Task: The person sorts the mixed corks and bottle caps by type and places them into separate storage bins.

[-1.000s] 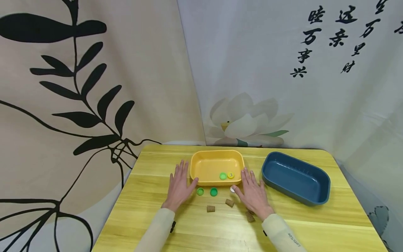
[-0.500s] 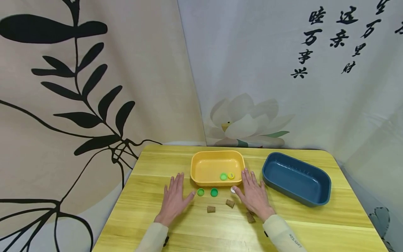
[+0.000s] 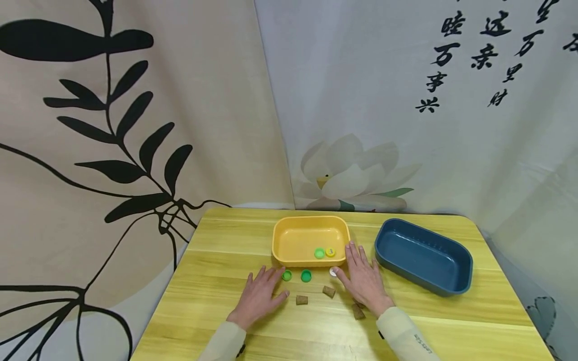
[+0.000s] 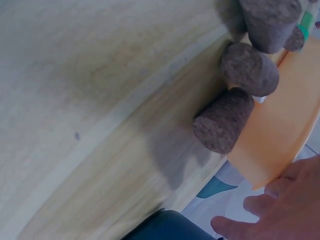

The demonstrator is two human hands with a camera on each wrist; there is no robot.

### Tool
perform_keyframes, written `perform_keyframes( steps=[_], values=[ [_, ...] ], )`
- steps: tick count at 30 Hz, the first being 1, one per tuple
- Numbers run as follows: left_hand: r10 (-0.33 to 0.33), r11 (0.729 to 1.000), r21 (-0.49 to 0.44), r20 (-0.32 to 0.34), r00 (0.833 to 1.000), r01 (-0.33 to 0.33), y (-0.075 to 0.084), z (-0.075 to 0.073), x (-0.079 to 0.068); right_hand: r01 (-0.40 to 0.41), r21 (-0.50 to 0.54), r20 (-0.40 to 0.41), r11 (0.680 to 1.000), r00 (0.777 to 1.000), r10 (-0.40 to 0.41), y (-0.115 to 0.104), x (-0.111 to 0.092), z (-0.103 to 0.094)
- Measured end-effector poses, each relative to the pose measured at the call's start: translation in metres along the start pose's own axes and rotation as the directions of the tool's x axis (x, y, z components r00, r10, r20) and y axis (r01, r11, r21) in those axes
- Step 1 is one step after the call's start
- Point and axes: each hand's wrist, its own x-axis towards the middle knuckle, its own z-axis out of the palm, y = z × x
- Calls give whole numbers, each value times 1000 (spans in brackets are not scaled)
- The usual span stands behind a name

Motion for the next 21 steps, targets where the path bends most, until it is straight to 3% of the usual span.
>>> perform_keyframes(
  steps=[3,8,16,21],
  values=[
    [19,1000,16,57,998,-20,3,0,3,-3,9,5,1000,1000,3,0,0,0],
    [46,998,42,92,995,-50,8,5,8,-7,16,8,1000,1000,7,0,0,-1],
    [87,993,78,65,994,-92,14,10,11,-7,24,15,1000,1000,7,-1,0,-1],
    [155,981,112,58,986,-161,14,10,11,-15,25,25,1000,1000,14,1,0,-1]
  ],
)
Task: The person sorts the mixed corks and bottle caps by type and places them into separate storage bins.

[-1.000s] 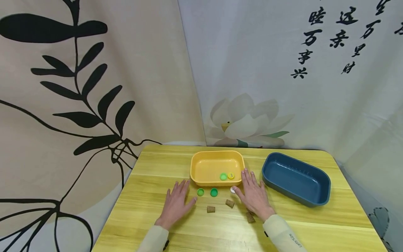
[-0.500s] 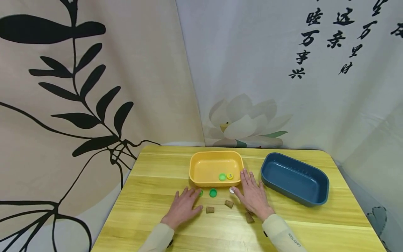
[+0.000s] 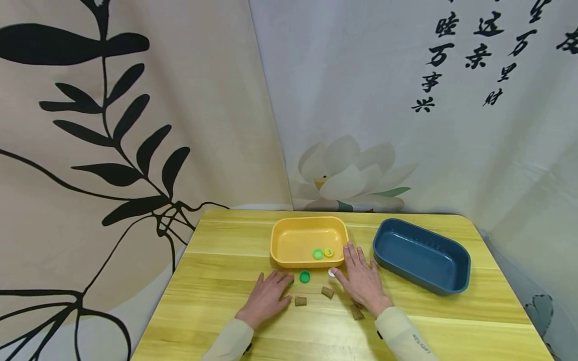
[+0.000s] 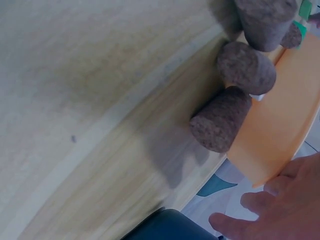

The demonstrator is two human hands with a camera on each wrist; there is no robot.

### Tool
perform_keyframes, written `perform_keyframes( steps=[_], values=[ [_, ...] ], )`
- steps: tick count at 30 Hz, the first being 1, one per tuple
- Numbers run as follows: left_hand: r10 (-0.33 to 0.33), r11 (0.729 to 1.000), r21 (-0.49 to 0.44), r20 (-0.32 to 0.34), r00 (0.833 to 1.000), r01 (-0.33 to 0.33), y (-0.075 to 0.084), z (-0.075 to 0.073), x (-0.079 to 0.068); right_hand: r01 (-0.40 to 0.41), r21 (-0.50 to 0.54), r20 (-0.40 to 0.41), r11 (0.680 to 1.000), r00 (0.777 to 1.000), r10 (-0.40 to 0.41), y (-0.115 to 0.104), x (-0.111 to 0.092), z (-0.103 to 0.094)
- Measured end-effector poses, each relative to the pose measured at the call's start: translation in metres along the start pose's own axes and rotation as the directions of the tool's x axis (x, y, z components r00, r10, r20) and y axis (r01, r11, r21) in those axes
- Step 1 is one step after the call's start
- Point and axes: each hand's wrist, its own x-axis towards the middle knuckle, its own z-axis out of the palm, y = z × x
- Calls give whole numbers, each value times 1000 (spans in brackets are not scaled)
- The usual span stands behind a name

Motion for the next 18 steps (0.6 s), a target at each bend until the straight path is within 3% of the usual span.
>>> perform_keyframes(
  steps=[7,18],
  values=[
    [87,996,5,-22,996,-86,-1,-1,-3,-1,-4,2,1000,1000,1,1,1,0],
    [56,998,-3,43,997,-56,0,1,-1,-1,-23,13,1000,1000,1,1,1,1]
  ],
)
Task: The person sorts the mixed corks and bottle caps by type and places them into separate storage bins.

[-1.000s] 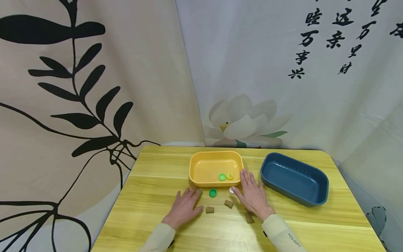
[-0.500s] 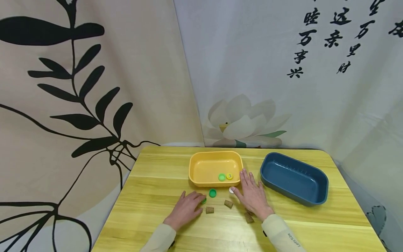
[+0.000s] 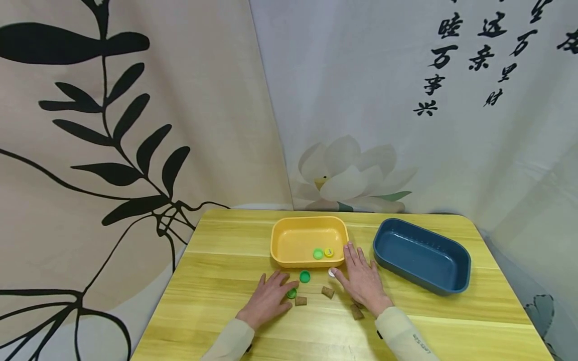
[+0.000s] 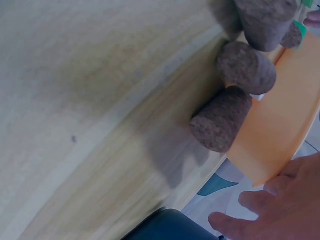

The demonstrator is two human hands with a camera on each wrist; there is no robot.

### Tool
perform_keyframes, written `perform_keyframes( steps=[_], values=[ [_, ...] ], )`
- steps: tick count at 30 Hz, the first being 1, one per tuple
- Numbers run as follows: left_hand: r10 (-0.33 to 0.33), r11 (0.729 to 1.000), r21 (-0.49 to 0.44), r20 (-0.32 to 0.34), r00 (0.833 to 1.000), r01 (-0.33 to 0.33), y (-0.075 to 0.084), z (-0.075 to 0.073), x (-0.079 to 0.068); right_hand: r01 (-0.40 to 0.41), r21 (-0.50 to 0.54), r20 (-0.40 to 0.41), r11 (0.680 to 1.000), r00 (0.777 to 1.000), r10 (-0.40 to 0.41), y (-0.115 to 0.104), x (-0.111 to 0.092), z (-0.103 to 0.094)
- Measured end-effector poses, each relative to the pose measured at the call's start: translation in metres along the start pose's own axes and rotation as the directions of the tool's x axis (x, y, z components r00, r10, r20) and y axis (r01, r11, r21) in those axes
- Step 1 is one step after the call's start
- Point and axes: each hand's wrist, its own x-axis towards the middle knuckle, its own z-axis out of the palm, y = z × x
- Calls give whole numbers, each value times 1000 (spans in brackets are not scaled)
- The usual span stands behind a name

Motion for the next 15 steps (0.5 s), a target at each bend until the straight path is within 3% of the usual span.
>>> perform_keyframes(
  steps=[15],
  values=[
    [33,999,23,-116,993,-31,-6,2,-13,-10,16,-13,1000,1000,10,-4,-5,1]
  ],
)
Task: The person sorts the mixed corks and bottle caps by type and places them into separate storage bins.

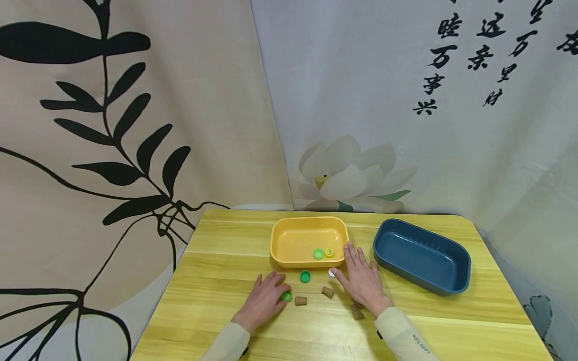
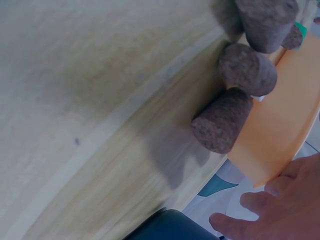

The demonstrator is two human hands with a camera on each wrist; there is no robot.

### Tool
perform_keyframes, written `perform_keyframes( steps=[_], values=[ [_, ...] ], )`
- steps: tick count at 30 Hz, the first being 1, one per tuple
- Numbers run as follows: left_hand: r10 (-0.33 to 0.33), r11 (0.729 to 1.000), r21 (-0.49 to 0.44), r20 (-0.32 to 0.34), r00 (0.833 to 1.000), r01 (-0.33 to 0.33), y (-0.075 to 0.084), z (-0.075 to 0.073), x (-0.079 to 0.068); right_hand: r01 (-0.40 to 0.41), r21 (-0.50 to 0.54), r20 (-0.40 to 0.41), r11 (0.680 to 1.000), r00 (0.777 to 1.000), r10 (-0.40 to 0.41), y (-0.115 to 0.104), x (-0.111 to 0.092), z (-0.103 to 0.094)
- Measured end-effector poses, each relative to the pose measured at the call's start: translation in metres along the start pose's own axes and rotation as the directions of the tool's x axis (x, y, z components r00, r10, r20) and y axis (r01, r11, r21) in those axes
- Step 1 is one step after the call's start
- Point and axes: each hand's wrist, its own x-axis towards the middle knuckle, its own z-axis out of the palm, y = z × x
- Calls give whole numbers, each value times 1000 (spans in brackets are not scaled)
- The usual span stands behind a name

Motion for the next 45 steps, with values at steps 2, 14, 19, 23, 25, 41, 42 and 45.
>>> perform_keyframes(
  steps=[2,14,19,23,25,41,42,45],
  values=[
    [-5,1000,-4,-18,1000,5,0,-2,-3,0,-1,-4,1000,1000,0,0,0,0],
    [26,1000,6,-301,953,-25,3,-28,-1,-4,3,-9,1000,1000,4,0,-1,1],
    [24,1000,2,-383,923,-25,6,-38,19,-6,-3,-2,1000,1000,6,1,-1,1],
    [16,1000,-7,-419,908,-21,9,-42,40,-6,-7,-2,1000,1000,6,2,-2,2],
    [9,1000,-12,-427,904,-16,10,-43,51,-6,-4,-3,1000,1000,6,2,-2,2],
    [-143,990,-28,-297,944,141,3,-32,111,-16,14,6,1000,1000,16,1,-2,1],
    [-155,988,-30,-286,946,153,3,-31,113,-18,15,8,1000,1000,17,1,-2,1],
    [-194,981,-36,-230,954,191,3,-27,121,-19,20,7,1000,1000,19,1,-2,1]
  ],
)
